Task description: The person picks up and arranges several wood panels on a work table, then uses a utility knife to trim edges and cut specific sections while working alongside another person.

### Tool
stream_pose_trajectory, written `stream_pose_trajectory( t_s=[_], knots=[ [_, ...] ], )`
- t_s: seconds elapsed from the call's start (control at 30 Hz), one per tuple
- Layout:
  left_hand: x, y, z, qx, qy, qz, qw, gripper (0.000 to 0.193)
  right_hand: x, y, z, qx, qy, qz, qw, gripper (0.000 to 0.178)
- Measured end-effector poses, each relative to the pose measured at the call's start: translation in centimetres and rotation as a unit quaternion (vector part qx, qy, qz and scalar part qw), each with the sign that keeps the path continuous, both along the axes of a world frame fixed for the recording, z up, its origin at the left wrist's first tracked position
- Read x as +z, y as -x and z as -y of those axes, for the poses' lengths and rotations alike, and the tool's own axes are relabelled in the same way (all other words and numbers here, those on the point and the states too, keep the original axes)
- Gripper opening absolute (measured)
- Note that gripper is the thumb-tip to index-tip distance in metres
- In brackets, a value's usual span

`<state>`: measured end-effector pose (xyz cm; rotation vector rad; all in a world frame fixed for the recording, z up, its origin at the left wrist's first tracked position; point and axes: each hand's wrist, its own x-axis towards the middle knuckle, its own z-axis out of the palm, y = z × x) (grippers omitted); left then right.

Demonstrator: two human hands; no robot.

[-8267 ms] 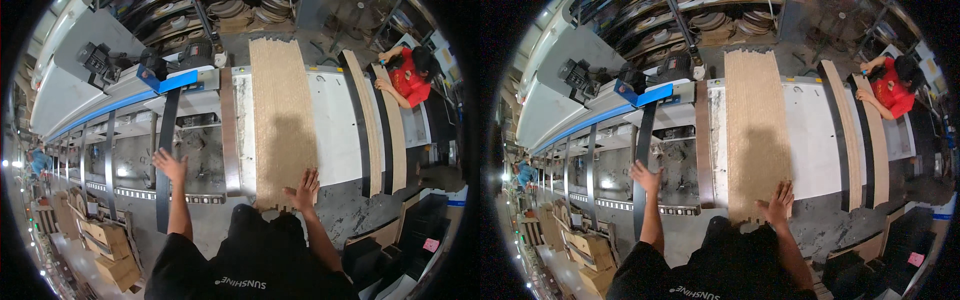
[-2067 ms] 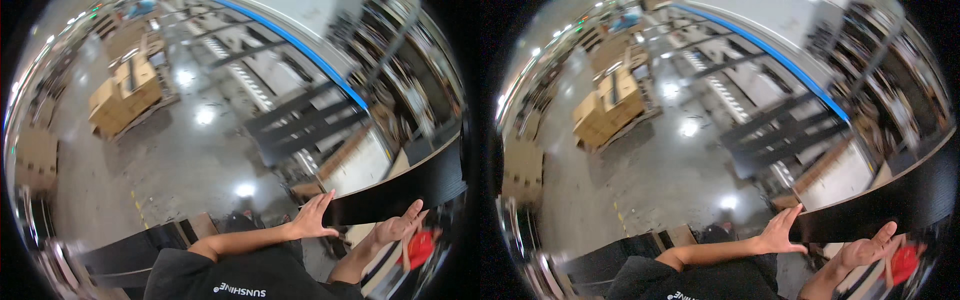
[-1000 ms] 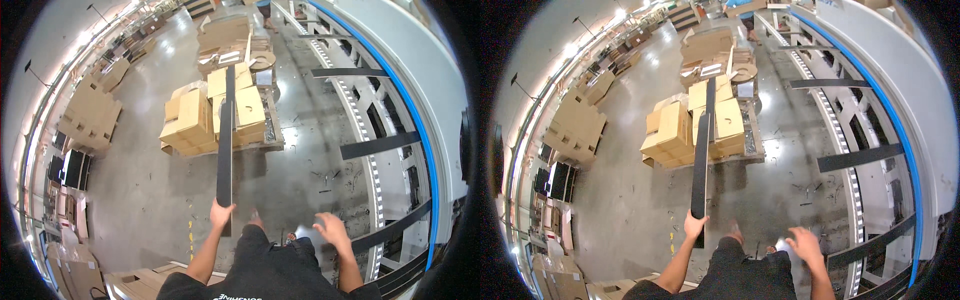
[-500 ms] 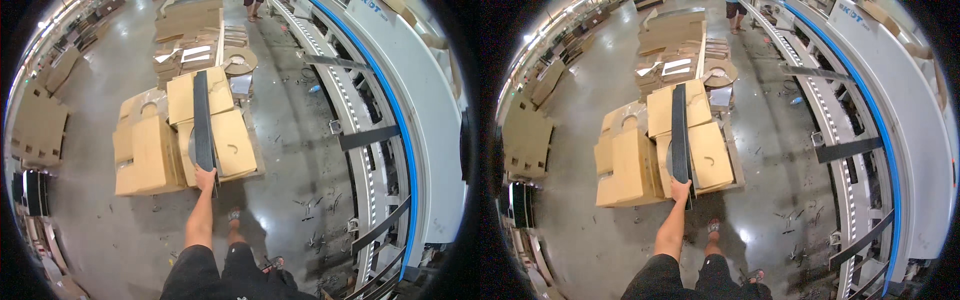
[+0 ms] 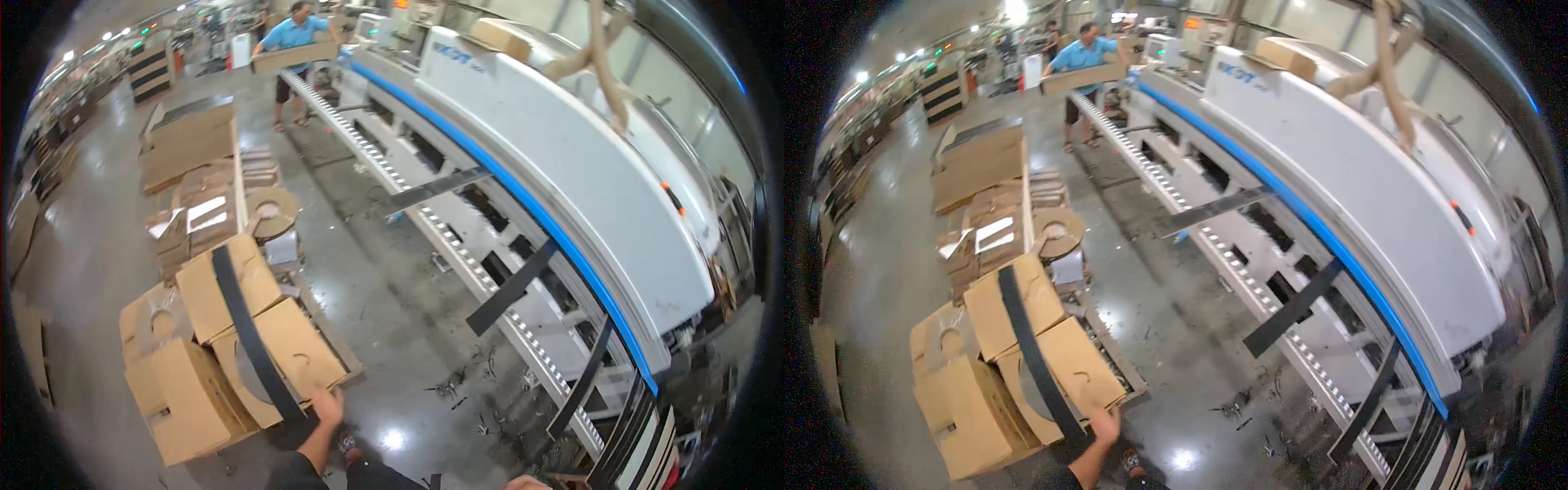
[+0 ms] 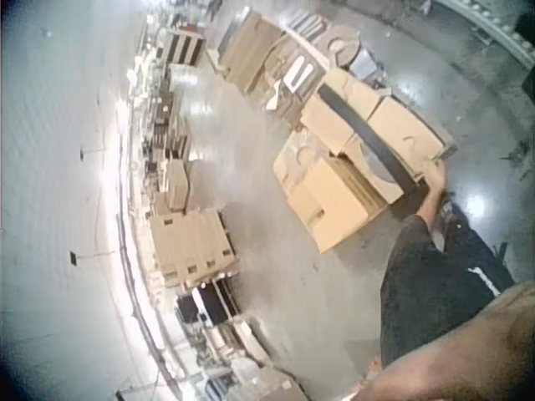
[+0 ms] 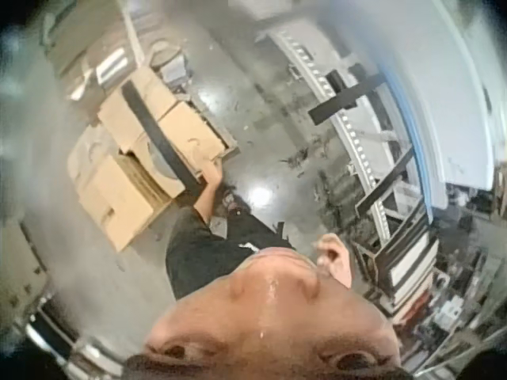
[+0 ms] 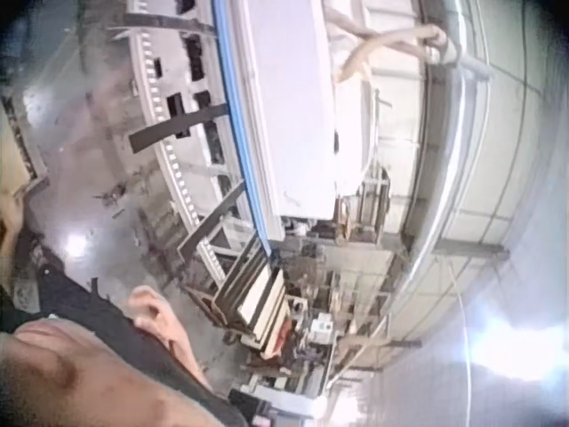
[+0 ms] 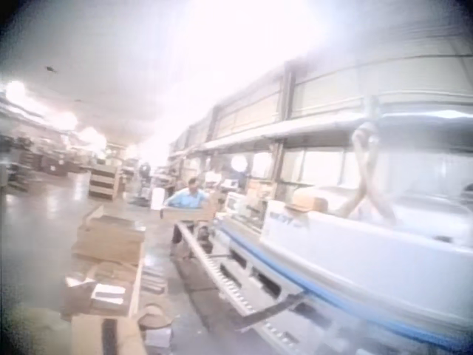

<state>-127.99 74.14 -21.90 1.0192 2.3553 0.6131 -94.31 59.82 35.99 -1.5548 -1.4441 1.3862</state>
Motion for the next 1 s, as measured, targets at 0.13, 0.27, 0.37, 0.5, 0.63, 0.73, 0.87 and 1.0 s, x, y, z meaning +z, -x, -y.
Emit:
stream_pose_trajectory(
  t_s=[0.13, 0.27, 0.37, 0.5, 0.63, 0.73, 0.87, 1.0],
  knots=[
    [2.7, -16.0, 3.9, -0.283, -0.048, 0.114, 0.951, 0.08, 1.1, 3.1, -4.1, 0.348, -0.373, -0.445, 0.736, 0.005],
    [3.3, -29.5, 7.6, -0.58, -0.14, 0.13, 0.792, 0.076, 0.1, -4.7, 2.8, 0.394, -0.322, -0.284, 0.813, 0.029],
    [9.7, -34.5, 10.5, -0.652, -0.086, 0.17, 0.734, 0.076, 5.1, -10.4, 8.0, 0.36, -0.361, -0.006, 0.861, 0.028],
    [13.0, -37.7, 14.6, -0.655, -0.052, 0.172, 0.734, 0.061, 2.4, -19.3, 17.2, 0.14, -0.493, 0.002, 0.858, 0.028],
    [14.6, -39.4, 18.8, -0.629, 0.002, 0.179, 0.756, 0.047, 1.0, -21.2, 25.0, -0.21, -0.493, -0.264, 0.802, 0.029],
    [14.9, -43.7, 20.5, -0.68, 0.007, 0.102, 0.726, 0.051, 3.8, -24.0, 30.3, -0.366, -0.463, -0.357, 0.724, 0.046],
    [15.6, -52.7, 23.9, -0.753, -0.003, 0.133, 0.644, 0.058, 4.0, -24.6, 37.4, -0.498, -0.448, -0.562, 0.485, 0.046],
    [17.2, -63.2, 27.2, -0.841, 0.018, 0.202, 0.502, 0.057, 3.4, -27.8, 39.3, -0.548, -0.494, -0.63, 0.243, 0.055]
  ],
)
